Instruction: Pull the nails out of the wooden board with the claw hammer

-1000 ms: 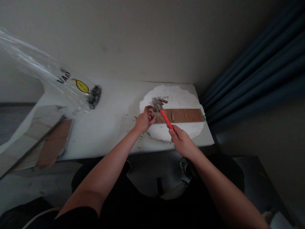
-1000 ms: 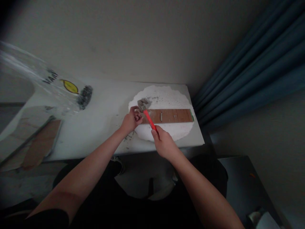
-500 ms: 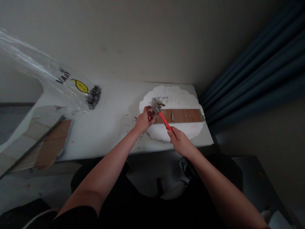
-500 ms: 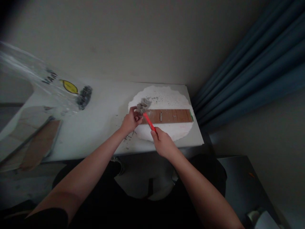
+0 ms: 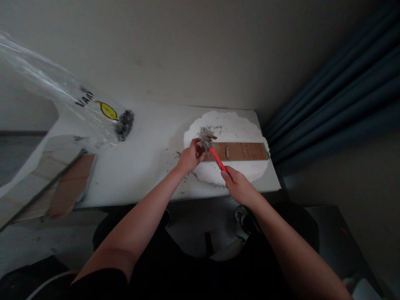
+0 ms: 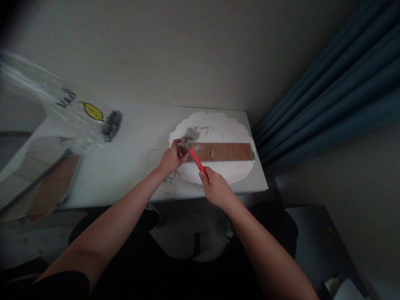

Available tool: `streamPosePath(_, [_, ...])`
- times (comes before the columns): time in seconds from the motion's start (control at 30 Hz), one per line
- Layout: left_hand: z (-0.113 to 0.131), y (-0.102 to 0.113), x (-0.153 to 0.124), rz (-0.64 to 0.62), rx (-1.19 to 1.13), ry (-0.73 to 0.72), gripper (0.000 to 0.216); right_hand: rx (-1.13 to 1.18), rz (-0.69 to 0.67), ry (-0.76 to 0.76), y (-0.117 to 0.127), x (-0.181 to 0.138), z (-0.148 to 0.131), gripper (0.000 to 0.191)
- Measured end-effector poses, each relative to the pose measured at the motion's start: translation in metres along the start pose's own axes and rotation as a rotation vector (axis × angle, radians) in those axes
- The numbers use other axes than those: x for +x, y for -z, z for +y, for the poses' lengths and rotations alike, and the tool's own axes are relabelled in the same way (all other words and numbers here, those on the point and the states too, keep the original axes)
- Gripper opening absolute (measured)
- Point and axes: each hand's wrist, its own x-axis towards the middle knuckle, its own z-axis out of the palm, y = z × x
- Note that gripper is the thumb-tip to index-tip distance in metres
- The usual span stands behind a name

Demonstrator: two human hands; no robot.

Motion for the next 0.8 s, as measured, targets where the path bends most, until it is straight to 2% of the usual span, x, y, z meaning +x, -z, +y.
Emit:
streamPosePath(0.3, [-0.002, 0.000, 0.002, -0.041, 0.013, 0.012, 0.060, -0.001, 0.001, -0.006, -0.002, -0.001, 0.003, 0.030])
streamPosePath(0.5, [-0.002, 0.017, 0.002, -0.065, -0.050, -0.002, 0.066, 0.038, 0.038, 0.041, 0.000, -0.001, 0.002, 0.034])
streamPosePath(0.63, [-0.002, 0.024, 0.000, -0.052, 0.005, 0.015, 0.044, -0.020, 0.014, 0.012, -0.003, 0.000, 0.003, 0.030])
streamPosePath(0.73, [-0.001, 0.020, -0.001, -0.075, 0.029, -0.026, 0.023, -0.003, 0.051, 0.023, -0.003, 0.000, 0.003, 0.031])
streamPosePath(0.8, [-0.001, 0.016, -0.001, -0.081, 0.039, -0.045, 0.016, 0.023, 0.080, 0.036, 0.000, 0.000, 0.003, 0.033])
